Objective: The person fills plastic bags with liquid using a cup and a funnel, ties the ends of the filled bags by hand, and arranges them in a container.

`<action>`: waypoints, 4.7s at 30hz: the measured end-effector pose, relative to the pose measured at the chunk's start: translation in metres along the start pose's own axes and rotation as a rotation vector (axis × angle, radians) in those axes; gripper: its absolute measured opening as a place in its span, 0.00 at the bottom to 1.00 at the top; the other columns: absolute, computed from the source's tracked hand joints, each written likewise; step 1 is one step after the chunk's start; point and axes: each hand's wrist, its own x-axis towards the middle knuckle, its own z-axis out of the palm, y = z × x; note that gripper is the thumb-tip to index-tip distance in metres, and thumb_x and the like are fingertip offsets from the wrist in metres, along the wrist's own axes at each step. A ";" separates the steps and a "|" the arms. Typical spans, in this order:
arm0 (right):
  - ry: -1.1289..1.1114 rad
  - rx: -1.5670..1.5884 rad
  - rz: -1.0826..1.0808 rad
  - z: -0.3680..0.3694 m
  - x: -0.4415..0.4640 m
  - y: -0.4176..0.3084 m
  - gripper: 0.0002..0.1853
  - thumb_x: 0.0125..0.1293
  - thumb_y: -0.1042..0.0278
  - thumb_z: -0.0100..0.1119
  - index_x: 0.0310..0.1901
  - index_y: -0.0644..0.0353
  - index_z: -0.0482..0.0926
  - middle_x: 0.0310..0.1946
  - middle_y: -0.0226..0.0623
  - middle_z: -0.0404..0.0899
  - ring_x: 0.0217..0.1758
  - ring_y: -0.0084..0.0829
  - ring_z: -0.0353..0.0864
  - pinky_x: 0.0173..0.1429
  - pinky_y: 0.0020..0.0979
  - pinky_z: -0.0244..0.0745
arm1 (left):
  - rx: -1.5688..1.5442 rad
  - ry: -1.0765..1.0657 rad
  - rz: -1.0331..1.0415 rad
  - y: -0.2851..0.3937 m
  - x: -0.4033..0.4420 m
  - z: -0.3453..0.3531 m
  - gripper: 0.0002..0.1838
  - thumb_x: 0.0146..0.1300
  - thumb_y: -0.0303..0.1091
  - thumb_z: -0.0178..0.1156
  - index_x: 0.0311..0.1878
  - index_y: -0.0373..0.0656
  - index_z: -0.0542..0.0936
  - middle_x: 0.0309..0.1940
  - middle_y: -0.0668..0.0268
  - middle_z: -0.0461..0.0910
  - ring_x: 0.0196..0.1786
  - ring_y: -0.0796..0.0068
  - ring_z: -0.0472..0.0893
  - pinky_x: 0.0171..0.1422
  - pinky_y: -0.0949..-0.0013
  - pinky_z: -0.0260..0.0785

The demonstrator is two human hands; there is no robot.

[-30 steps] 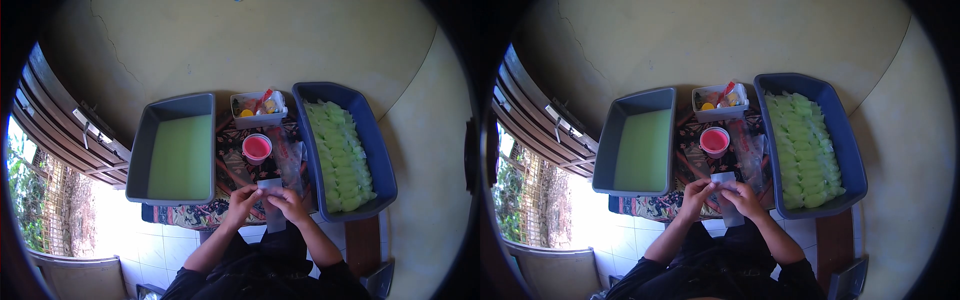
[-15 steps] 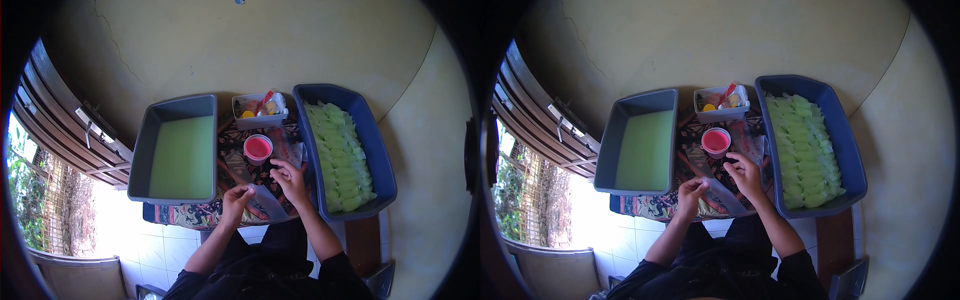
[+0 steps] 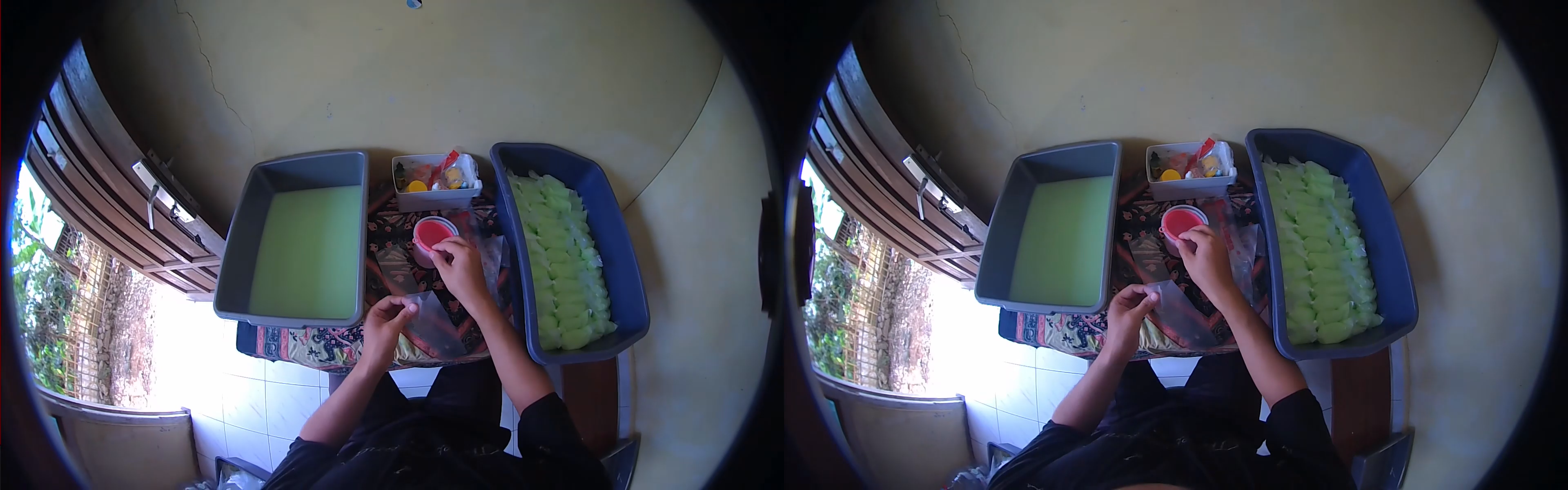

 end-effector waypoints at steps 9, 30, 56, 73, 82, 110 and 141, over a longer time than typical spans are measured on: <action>0.060 -0.042 -0.107 -0.006 -0.001 -0.013 0.05 0.55 0.76 0.64 0.33 0.66 0.80 0.34 0.43 0.78 0.38 0.43 0.80 0.44 0.37 0.75 | 0.042 0.004 -0.003 -0.009 0.002 -0.003 0.06 0.64 0.29 0.61 0.41 0.37 0.77 0.36 0.67 0.80 0.41 0.79 0.78 0.52 0.74 0.67; 0.321 0.198 -0.106 -0.073 -0.046 -0.079 0.06 0.61 0.80 0.60 0.40 0.70 0.77 0.36 0.43 0.77 0.34 0.31 0.80 0.36 0.26 0.75 | 0.310 0.041 0.231 -0.009 0.020 0.022 0.09 0.59 0.30 0.67 0.37 0.33 0.81 0.32 0.65 0.83 0.36 0.82 0.78 0.43 0.76 0.70; 0.202 0.064 -0.131 -0.078 -0.047 -0.076 0.06 0.60 0.77 0.63 0.39 0.65 0.81 0.34 0.39 0.79 0.32 0.32 0.81 0.37 0.29 0.76 | 0.069 -0.163 0.065 0.009 0.025 0.040 0.10 0.61 0.24 0.64 0.44 0.34 0.78 0.38 0.65 0.81 0.41 0.81 0.79 0.50 0.76 0.71; 0.171 0.520 0.464 -0.023 -0.029 -0.017 0.12 0.67 0.64 0.59 0.29 0.61 0.73 0.19 0.27 0.74 0.16 0.17 0.73 0.18 0.19 0.63 | 0.116 -0.104 0.086 -0.006 0.012 0.004 0.17 0.59 0.21 0.64 0.51 0.32 0.74 0.45 0.61 0.82 0.48 0.79 0.80 0.54 0.74 0.72; 0.032 0.585 0.579 0.000 -0.023 0.024 0.15 0.67 0.64 0.58 0.24 0.62 0.73 0.19 0.32 0.76 0.17 0.20 0.77 0.18 0.21 0.71 | 0.178 -0.027 0.178 -0.007 -0.023 -0.007 0.12 0.58 0.21 0.65 0.45 0.31 0.79 0.38 0.61 0.84 0.42 0.76 0.83 0.49 0.73 0.75; -0.549 -0.278 -0.524 0.133 0.067 -0.087 0.06 0.52 0.69 0.57 0.25 0.61 0.78 0.24 0.44 0.77 0.31 0.45 0.79 0.38 0.45 0.73 | 0.495 0.341 0.449 0.118 -0.011 -0.129 0.14 0.56 0.28 0.69 0.43 0.32 0.80 0.35 0.60 0.85 0.41 0.76 0.83 0.49 0.72 0.73; -0.665 0.553 0.213 0.083 0.102 -0.119 0.13 0.63 0.72 0.58 0.21 0.65 0.73 0.18 0.32 0.76 0.23 0.22 0.81 0.28 0.24 0.78 | 0.261 0.145 0.288 0.130 -0.034 -0.122 0.16 0.59 0.29 0.67 0.48 0.32 0.78 0.37 0.62 0.84 0.42 0.75 0.82 0.48 0.72 0.73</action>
